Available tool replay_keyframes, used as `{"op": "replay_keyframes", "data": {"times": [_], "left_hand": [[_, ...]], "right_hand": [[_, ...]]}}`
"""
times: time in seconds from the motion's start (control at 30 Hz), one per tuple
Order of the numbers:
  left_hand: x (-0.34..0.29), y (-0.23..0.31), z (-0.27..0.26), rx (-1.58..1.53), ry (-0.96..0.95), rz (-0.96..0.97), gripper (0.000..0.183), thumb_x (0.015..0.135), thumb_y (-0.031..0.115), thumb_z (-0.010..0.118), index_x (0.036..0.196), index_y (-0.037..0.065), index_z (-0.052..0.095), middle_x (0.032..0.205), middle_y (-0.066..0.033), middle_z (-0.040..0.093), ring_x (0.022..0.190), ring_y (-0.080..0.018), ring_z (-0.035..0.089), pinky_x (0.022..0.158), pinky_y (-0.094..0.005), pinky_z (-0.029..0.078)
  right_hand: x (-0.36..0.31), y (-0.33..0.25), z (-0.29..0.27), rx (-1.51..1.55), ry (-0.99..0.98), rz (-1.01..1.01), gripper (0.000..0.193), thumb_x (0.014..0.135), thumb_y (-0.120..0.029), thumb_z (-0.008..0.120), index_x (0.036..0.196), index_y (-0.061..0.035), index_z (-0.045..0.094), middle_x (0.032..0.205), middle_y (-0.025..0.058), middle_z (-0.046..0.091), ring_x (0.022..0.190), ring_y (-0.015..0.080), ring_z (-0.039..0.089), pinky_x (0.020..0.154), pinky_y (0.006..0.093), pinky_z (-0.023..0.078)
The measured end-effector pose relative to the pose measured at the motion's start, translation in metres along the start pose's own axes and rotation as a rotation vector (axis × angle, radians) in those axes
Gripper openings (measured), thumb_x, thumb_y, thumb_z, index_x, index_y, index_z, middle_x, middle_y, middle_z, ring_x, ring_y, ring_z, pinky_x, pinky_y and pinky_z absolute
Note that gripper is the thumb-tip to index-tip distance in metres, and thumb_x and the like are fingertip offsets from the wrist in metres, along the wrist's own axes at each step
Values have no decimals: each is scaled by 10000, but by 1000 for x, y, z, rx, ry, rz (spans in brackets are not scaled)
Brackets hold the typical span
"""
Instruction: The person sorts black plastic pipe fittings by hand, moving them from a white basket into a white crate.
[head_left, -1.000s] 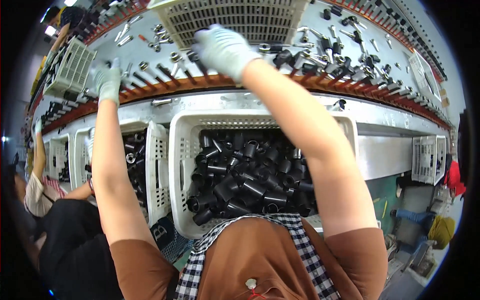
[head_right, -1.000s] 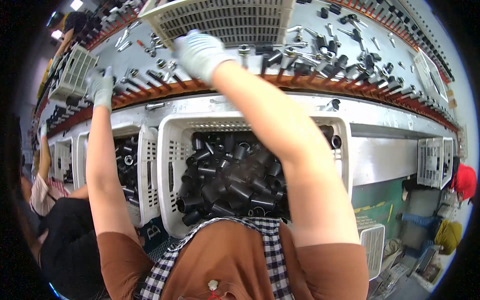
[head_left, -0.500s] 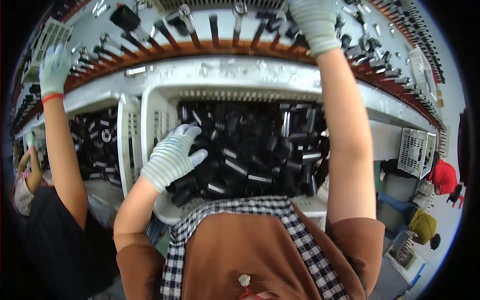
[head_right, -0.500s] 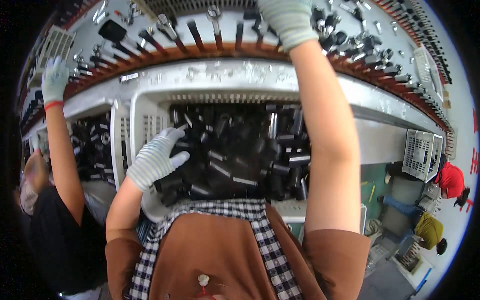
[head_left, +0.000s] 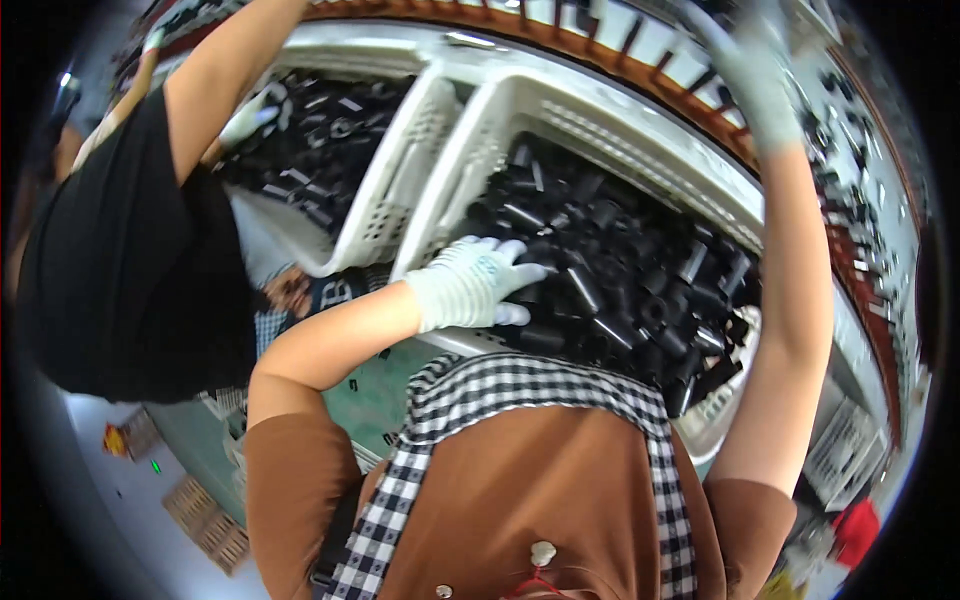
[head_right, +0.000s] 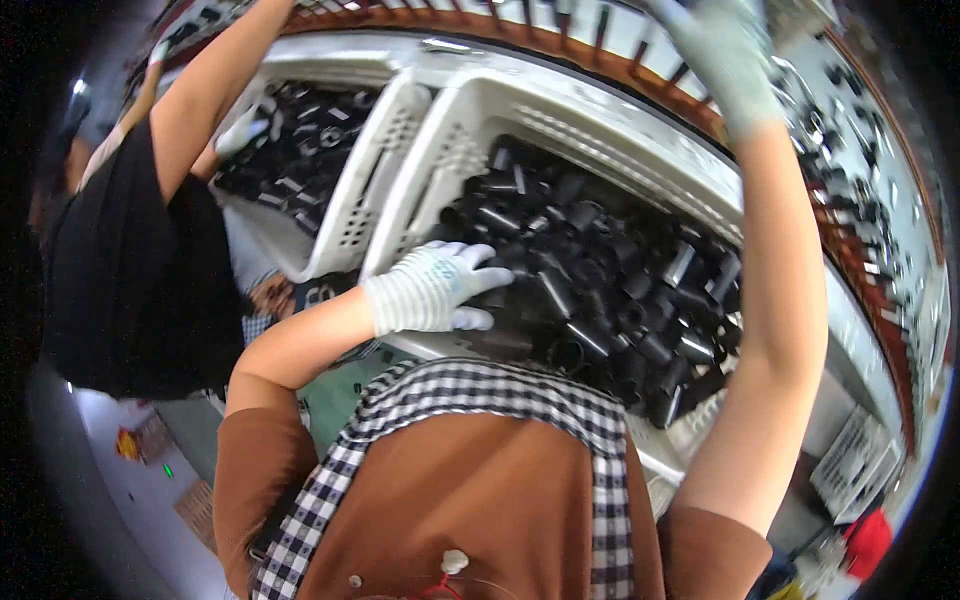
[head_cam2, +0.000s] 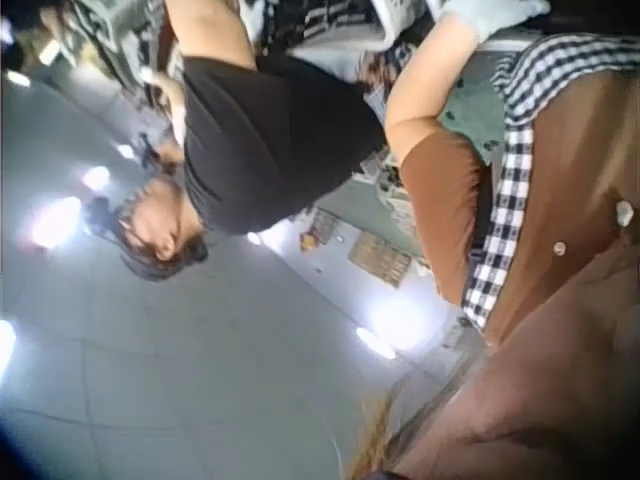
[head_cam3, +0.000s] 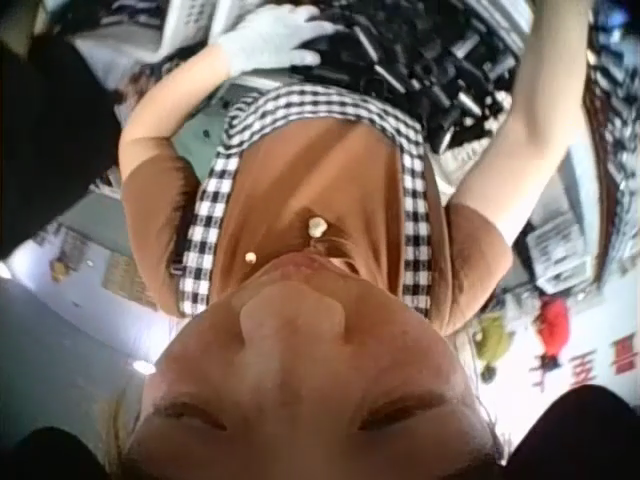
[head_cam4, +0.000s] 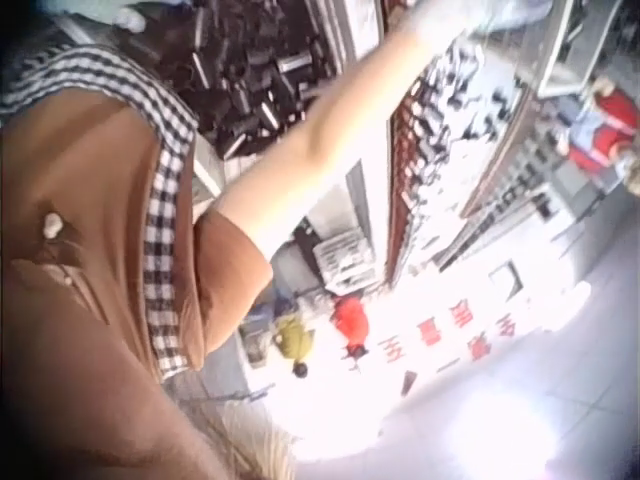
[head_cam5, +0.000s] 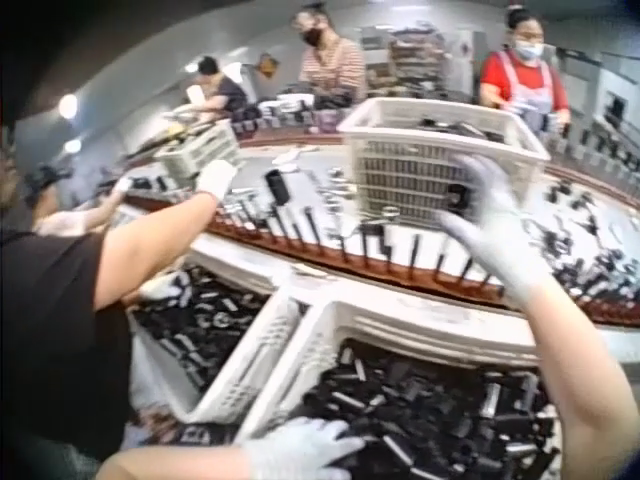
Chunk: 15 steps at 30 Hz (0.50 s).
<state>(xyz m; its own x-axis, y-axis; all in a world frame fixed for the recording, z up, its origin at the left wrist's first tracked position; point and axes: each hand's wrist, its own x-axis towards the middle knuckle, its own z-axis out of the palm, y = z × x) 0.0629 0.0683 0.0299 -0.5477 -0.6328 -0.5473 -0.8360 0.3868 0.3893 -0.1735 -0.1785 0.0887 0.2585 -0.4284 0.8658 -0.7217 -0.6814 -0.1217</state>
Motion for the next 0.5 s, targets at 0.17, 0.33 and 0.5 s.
{"op": "replay_keyframes", "data": {"times": [0.17, 0.33, 0.5], "left_hand": [[-45, -6, 23, 146, 333, -34, 651, 733, 412, 697, 1286, 118, 517, 1286, -197, 461, 1208, -392, 423, 972, -498, 384], [-45, -11, 17, -173, 178, -265, 809, 679, 292, 766, 1376, 118, 394, 1412, -255, 305, 1291, -509, 286, 1003, -548, 393], [-9, -23, 37, -162, 209, -81, 880, 645, 150, 783, 1402, 118, 336, 1310, -230, 385, 1236, -459, 375, 971, -486, 449]], "right_hand": [[-114, -51, -94, 147, -524, 157, 614, 730, -38, 699, 1296, -46, 461, 1380, 216, 402, 1270, 391, 406, 1060, 429, 340], [-241, -62, -216, -46, -813, 738, 875, 601, -38, 722, 1392, -32, 349, 1410, 230, 355, 1322, 368, 335, 1113, 421, 259], [-239, -68, -208, 80, -980, 1032, 1046, 544, -27, 760, 1455, -51, 246, 1328, 170, 469, 1213, 280, 469, 1018, 359, 395]]}}
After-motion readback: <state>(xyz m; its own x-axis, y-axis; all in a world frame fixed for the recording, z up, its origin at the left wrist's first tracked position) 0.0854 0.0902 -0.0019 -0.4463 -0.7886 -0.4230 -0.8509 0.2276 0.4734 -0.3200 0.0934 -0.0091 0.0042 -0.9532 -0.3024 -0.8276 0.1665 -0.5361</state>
